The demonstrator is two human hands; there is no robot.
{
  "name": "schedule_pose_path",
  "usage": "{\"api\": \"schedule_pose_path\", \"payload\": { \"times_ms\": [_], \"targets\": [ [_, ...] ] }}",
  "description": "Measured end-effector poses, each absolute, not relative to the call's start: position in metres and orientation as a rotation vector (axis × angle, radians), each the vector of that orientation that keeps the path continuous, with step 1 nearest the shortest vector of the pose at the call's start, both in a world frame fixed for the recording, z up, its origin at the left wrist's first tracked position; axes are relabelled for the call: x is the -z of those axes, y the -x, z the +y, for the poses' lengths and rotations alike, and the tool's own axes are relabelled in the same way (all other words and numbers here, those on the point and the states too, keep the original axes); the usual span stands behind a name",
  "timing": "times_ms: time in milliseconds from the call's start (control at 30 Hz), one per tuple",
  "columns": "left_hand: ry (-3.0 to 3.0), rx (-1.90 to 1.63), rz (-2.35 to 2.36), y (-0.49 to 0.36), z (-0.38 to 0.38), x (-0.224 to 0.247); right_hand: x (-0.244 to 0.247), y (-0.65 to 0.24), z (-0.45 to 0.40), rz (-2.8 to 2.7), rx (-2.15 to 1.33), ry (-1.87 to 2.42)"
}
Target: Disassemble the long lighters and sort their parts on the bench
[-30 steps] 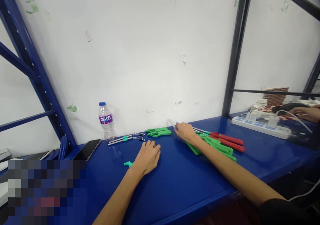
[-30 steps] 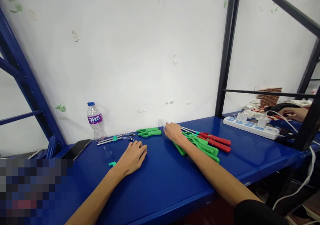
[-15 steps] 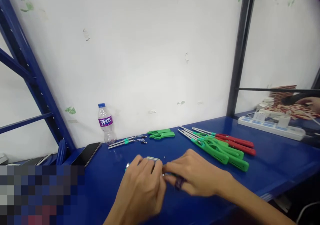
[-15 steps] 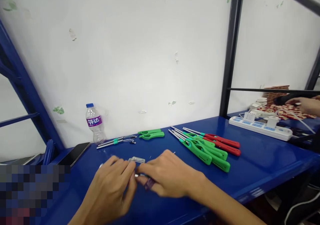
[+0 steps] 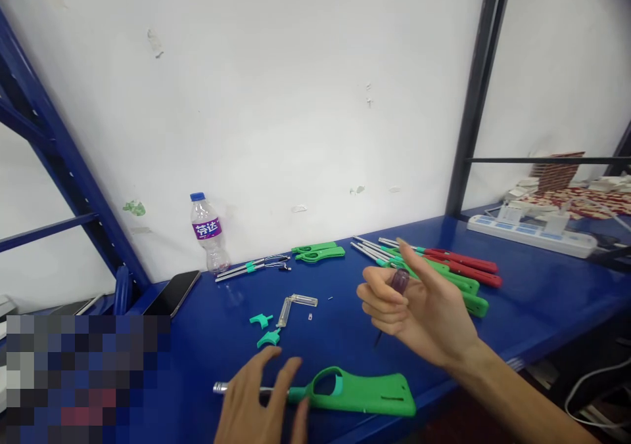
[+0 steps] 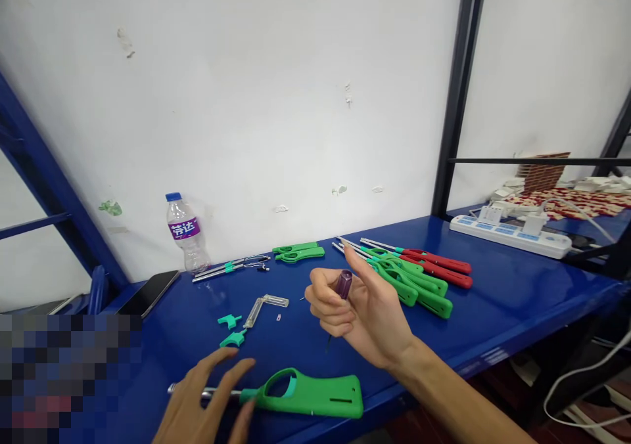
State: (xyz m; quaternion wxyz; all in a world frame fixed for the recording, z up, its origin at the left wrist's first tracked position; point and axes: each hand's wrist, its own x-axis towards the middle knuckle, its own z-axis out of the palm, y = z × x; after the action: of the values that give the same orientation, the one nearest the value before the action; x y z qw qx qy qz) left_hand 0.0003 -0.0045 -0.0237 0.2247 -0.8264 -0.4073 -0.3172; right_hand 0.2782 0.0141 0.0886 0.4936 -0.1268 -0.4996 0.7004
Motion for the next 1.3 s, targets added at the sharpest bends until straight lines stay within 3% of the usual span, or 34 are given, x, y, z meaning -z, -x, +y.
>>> {"api": "schedule_pose_path", "payload": {
  "times_ms": [200, 500, 1300],
  "targets": [
    [2.61, 0.767, -1.102, -0.019, 0.001, 0.025, -0.081, -0.282, 0.009, -1.209, -1.705, 0.284],
    [2.619, 0.964, -1.201, 0.001, -0.005, 0.023, -0.064, -0.265, 0.016, -1.095, -1.674, 0.365],
    [2.495, 0.951, -1.15, -0.002, -0.008, 0.024, -0.049, -0.256, 0.027, -1.264, -1.561, 0.417]
  ]
}}
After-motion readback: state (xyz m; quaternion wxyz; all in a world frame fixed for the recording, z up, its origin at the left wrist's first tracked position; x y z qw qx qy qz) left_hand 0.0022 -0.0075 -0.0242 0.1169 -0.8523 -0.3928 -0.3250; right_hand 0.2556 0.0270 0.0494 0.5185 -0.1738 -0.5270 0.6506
